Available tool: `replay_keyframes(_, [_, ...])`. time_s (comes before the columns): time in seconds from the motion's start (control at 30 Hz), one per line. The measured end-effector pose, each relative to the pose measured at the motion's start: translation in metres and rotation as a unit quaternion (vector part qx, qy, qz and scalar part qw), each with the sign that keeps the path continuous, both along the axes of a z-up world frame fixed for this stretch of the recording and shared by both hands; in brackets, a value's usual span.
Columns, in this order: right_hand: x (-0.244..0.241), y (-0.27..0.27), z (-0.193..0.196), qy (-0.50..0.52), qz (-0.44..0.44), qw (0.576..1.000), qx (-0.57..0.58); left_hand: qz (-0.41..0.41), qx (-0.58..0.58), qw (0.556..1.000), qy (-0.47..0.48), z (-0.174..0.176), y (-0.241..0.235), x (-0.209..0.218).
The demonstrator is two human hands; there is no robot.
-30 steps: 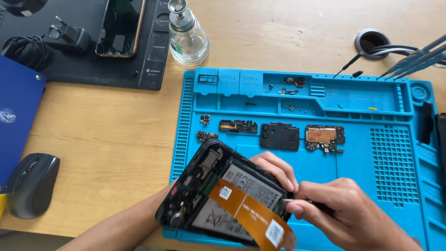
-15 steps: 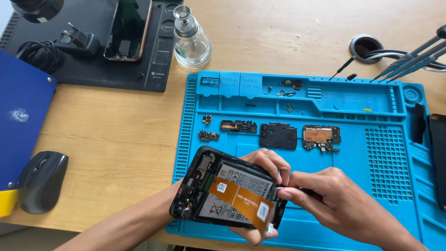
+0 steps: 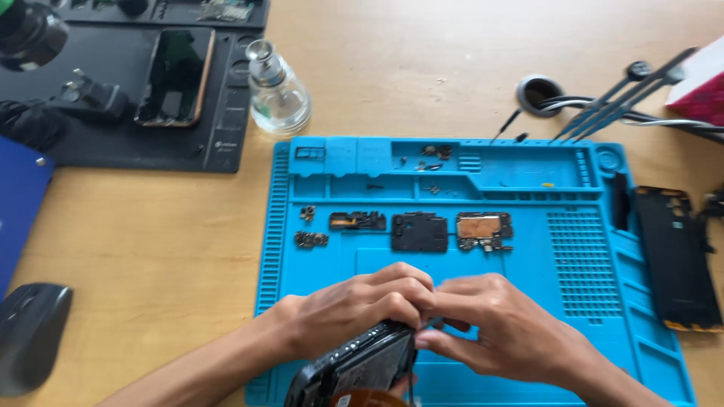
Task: The person removes the battery from a disassembled smartphone by peeling off adhesive tape and prying it out with a metal tool. The battery is placed on a blue parts tray, and the person continues to remove adhesive residue from the phone chassis.
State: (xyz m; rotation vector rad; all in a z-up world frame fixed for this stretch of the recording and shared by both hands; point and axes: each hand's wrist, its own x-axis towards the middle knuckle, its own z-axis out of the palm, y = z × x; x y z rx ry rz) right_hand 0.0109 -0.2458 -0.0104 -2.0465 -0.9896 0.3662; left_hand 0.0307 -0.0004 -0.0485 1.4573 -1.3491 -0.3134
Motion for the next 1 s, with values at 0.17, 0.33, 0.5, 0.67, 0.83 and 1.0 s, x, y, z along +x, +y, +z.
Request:
replay_keyframes(0.17, [0.017,0.000,0.018,-0.073,0.022,0.997,0.000,0.022,-0.058,0.993,-0.103,0.008,-0.010,0.012])
replay_keyframes(0.33, [0.018,0.003,0.009,-0.138,0.010,0.988,0.066,0.043,-0.065,0.990,-0.119,0.019,-0.015,0.014])
replay_keyframes(0.5, [0.014,-0.006,-0.011,-0.102,0.004,0.994,0.049,0.024,0.049,0.994,-0.093,-0.012,-0.016,0.007])
replay_keyframes(0.67, [0.017,-0.008,-0.022,-0.122,0.007,0.991,0.048,0.051,0.018,0.988,-0.145,-0.012,-0.018,0.012])
replay_keyframes(0.83, [0.009,-0.011,-0.029,-0.131,-0.016,0.991,0.015,0.062,0.025,0.986,-0.155,-0.020,-0.014,0.010])
replay_keyframes(1.0, [0.000,-0.011,-0.029,-0.180,-0.040,0.983,-0.014,0.071,0.028,0.981,-0.177,-0.019,-0.014,0.009])
